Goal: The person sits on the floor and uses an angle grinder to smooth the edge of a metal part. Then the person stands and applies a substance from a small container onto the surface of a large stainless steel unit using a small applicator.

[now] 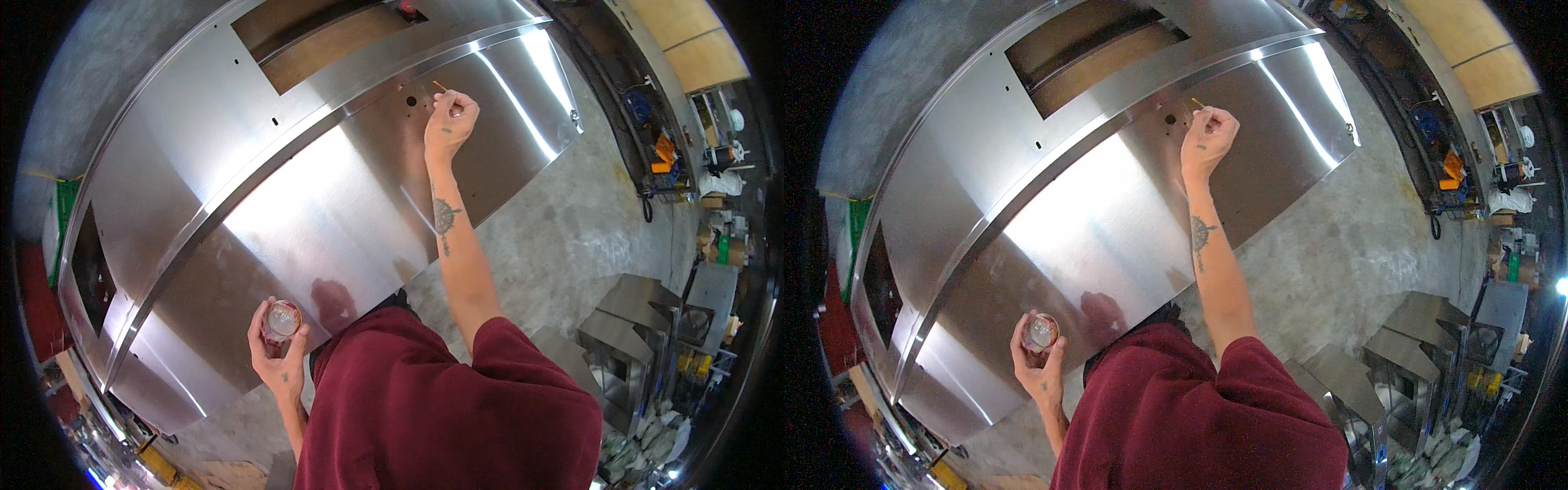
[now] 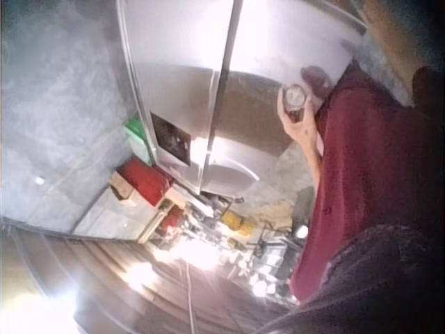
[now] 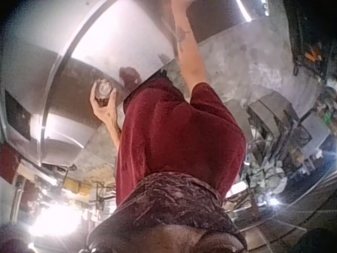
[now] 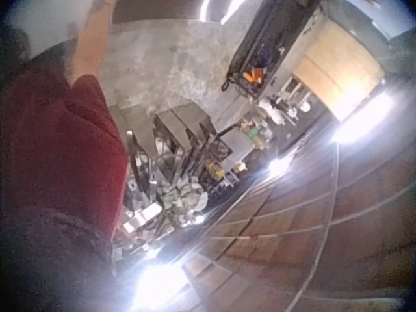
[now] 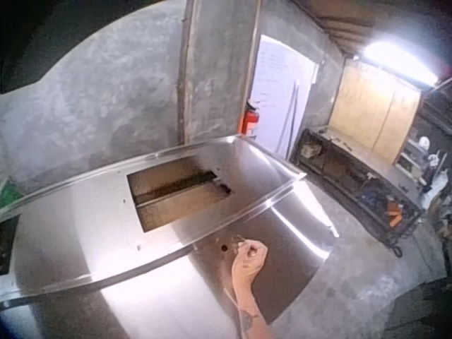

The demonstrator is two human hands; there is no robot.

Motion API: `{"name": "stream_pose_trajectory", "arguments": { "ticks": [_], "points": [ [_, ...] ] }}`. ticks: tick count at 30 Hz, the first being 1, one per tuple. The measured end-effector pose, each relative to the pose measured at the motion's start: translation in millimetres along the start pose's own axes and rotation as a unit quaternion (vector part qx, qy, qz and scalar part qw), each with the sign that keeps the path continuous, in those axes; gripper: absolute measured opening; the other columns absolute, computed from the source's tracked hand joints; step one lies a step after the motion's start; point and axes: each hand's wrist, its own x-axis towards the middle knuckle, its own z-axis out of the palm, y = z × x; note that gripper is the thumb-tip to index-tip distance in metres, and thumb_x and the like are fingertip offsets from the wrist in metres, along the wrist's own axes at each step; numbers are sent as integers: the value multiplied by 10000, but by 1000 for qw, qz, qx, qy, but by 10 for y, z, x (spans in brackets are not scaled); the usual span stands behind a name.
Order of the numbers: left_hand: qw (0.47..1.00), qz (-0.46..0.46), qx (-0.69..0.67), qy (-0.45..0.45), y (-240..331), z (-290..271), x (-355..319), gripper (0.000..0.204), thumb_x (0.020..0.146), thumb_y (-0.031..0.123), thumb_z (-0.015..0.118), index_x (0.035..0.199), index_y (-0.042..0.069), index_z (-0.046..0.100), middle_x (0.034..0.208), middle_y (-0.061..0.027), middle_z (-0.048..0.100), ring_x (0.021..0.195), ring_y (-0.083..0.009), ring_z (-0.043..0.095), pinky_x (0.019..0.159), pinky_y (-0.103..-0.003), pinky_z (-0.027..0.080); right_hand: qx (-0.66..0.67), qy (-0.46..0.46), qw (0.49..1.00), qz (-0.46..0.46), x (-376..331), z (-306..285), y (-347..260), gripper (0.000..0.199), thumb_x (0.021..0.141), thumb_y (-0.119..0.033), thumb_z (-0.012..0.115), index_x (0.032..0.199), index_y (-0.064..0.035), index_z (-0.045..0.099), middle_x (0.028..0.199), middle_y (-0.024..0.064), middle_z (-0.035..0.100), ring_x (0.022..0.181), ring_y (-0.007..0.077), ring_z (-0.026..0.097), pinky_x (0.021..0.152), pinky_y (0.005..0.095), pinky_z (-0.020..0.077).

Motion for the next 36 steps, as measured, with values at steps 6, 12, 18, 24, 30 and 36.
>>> {"name": "stream_pose_trajectory", "arguments": {
  "ticks": [6,12,18,24,30,36],
  "points": [
    [998,-31,-46,-4,89,44,17,690,884,-38,830,1506,19,536,1517,-172,589,1355,-261,596,1131,-387,520,-30,43,999,-3,819,-69,292,163,1053,-134,657,1061,24,618,1089,160,612,896,231,669,829,359,549],
    [999,-27,-19,-22,158,125,71,714,878,-40,839,1515,1,520,1521,-180,580,1356,-256,591,1134,-381,511,-41,86,995,-43,1501,-91,642,180,1041,-144,644,1034,32,609,1084,177,607,911,267,638,841,396,536],
    [999,-34,-14,-35,292,178,92,719,877,-26,850,1515,-2,521,1520,-182,580,1355,-260,591,1126,-379,507,-67,72,994,-42,1678,-140,579,170,1023,-125,655,1011,40,615,1059,187,608,891,272,648,830,403,540],
    [998,-44,-5,-41,381,242,129,711,884,-5,849,1516,1,523,1515,-183,587,1357,-259,590,1138,-385,502,-54,70,995,-48,1644,-153,469,144,1003,-95,666,1002,44,631,1038,191,612,871,281,644,811,413,543],
    [998,-32,2,-53,412,287,155,705,886,-7,847,1515,2,527,1509,-180,593,1359,-260,588,1143,-388,499,-85,80,991,-66,1688,-145,559,143,1001,-97,666,984,43,641,1031,191,620,932,298,619,827,420,535],
    [998,-32,1,-51,430,312,166,708,880,-19,847,1512,2,529,1502,-176,599,1352,-255,592,1140,-386,504,-93,75,990,-69,1680,-158,556,142,1002,-95,664,975,43,640,1019,194,617,931,300,615,824,423,536]
  ]
}}
